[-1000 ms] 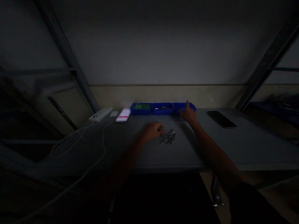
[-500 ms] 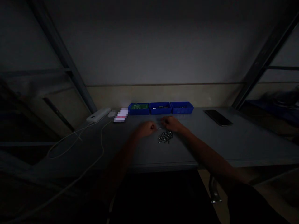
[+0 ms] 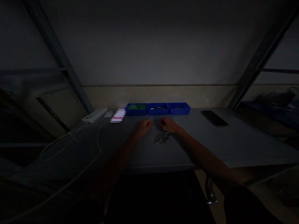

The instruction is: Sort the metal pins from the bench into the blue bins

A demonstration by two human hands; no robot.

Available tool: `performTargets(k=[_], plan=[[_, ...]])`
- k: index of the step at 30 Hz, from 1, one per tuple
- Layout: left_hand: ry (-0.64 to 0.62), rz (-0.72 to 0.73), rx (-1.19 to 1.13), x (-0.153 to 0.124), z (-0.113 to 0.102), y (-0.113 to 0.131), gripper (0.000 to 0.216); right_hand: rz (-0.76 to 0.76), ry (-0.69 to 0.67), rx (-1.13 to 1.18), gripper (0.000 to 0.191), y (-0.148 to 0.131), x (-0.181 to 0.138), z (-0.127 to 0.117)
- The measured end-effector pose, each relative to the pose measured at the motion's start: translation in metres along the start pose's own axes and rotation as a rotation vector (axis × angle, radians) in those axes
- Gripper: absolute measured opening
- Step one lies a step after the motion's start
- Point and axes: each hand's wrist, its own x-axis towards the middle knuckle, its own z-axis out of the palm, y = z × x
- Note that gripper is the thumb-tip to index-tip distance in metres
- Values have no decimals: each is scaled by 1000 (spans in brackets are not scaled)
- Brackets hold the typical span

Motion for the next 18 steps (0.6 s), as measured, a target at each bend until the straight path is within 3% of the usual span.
performTargets(k=[2, 6, 11, 14, 18], plan=[[27, -13, -6, 0, -1, 0, 28, -1, 46, -11, 20, 0, 1, -1], [69, -39, -13, 0, -6, 2, 32, -31, -13, -45, 23, -2, 1, -2], [65, -15, -13, 0, -7, 7, 31, -69, 81, 55, 26, -9, -1, 0], [56, 12, -1, -2, -5, 11, 31, -117, 88, 50, 15, -12, -2, 1], [58, 29, -13, -3, -4, 15, 30, -102, 123, 20, 15, -13, -1, 2]])
